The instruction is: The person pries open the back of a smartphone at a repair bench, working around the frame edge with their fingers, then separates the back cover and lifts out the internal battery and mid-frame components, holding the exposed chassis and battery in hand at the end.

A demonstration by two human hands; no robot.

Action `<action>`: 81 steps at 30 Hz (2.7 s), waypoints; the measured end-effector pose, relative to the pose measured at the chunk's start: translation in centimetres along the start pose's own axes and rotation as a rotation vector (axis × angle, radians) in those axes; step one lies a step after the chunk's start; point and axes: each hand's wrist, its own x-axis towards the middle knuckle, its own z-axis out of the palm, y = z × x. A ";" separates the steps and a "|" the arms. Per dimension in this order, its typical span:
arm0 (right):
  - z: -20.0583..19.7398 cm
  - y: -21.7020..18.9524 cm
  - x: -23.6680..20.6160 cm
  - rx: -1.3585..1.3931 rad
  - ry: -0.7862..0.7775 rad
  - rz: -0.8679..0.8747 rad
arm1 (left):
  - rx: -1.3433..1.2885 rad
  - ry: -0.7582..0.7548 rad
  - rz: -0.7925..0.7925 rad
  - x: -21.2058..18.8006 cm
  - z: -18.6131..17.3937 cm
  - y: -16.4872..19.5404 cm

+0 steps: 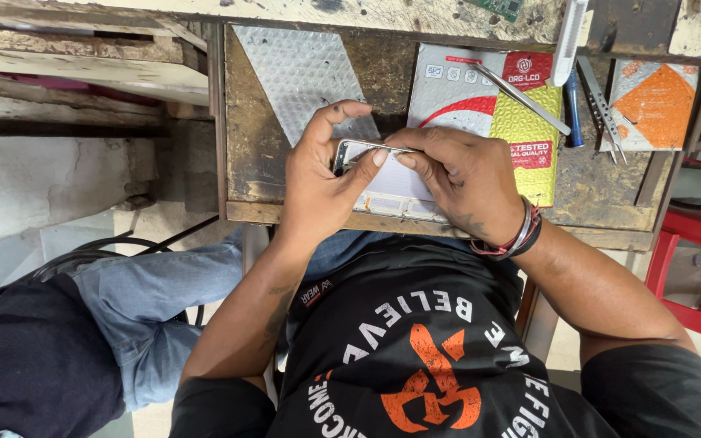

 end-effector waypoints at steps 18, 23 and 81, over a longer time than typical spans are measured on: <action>-0.2 -0.4 0.4 0.025 -0.008 0.011 | -0.006 -0.009 0.007 0.0 -0.3 0.4; -0.2 -0.3 0.3 0.021 -0.010 0.012 | -0.041 -0.013 -0.011 0.1 -0.3 0.1; -1.2 -6.6 -0.3 -0.507 -0.111 -0.229 | -0.072 0.120 0.140 -1.6 -3.4 0.8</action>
